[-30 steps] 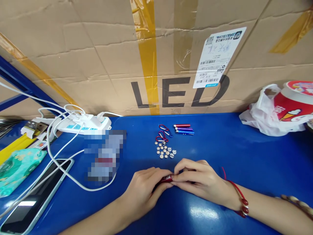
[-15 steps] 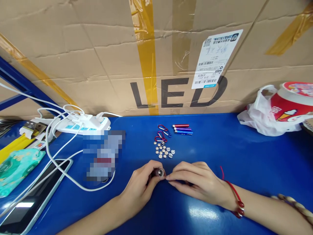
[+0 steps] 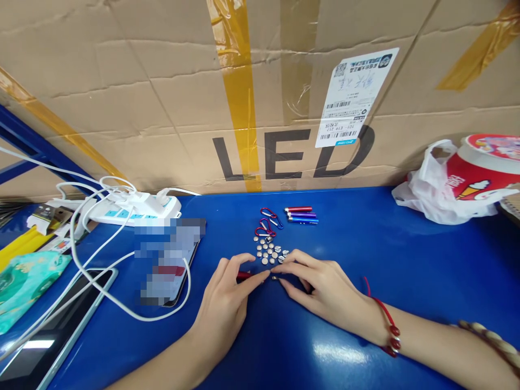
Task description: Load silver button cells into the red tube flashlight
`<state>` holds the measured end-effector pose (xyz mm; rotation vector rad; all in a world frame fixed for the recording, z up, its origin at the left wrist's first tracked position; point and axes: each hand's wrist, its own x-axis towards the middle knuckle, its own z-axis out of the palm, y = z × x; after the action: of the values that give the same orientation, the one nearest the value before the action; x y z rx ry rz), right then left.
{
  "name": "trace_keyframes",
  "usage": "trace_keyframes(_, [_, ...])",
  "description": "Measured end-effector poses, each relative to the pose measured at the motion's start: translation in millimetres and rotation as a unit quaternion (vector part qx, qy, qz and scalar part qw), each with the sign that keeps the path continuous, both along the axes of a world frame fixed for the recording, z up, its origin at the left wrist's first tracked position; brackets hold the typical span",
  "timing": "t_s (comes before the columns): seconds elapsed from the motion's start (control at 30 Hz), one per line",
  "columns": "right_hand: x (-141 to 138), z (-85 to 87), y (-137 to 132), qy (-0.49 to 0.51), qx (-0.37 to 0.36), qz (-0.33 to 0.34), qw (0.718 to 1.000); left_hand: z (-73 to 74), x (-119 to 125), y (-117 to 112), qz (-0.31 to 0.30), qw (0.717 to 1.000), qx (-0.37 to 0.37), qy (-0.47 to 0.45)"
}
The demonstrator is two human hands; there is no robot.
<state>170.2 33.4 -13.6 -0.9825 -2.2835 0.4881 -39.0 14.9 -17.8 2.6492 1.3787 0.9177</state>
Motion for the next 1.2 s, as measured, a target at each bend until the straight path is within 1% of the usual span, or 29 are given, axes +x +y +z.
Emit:
trace_keyframes(0.1, [0.0,0.0,0.3,-0.005,0.011,0.009,1.000,-0.7,2.0,-0.3,-0.005,0.999,-0.030,-0.029])
trace_keyframes(0.23, [0.4,0.2,-0.4,-0.018,0.025,0.023,0.999,-0.4,4.8,2.2,-0.008,0.989,-0.121,-0.087])
trace_keyframes(0.3, [0.5,0.8,-0.5,-0.031,0.034,0.032,0.998,1.0,5.7,3.1,-0.010,0.982,-0.152,-0.109])
trace_keyframes(0.4, [0.6,1.7,-0.4,-0.039,0.056,0.046,0.997,3.4,6.3,3.3,-0.015,0.977,-0.171,-0.126])
trace_keyframes(0.47, [0.8,1.9,-0.3,-0.040,0.061,0.047,0.996,4.1,6.3,2.7,-0.030,0.974,-0.181,-0.133])
trace_keyframes(0.57, [1.1,1.0,-0.2,-0.043,0.056,0.045,0.996,3.9,6.0,1.9,-0.053,0.969,-0.191,-0.148])
trace_keyframes(0.67, [0.9,-0.5,0.1,-0.039,0.043,0.041,0.998,3.9,6.0,1.4,-0.062,0.965,-0.199,-0.156])
trace_keyframes(0.8, [0.2,-0.1,0.7,-0.024,0.007,0.035,0.999,5.8,6.1,0.5,-0.065,0.964,-0.212,-0.146])
trace_keyframes(0.97, [0.9,1.2,0.5,-0.011,-0.021,0.044,0.999,7.2,6.1,-0.1,-0.068,0.965,-0.208,-0.147])
trace_keyframes(1.1, [2.0,-0.4,0.2,0.041,-0.037,0.044,0.998,7.6,5.9,0.1,-0.074,0.969,-0.194,-0.131])
trace_keyframes(1.2, [2.1,-0.3,-0.5,0.105,-0.013,0.038,0.994,8.3,5.9,0.1,-0.083,0.977,-0.168,-0.104])
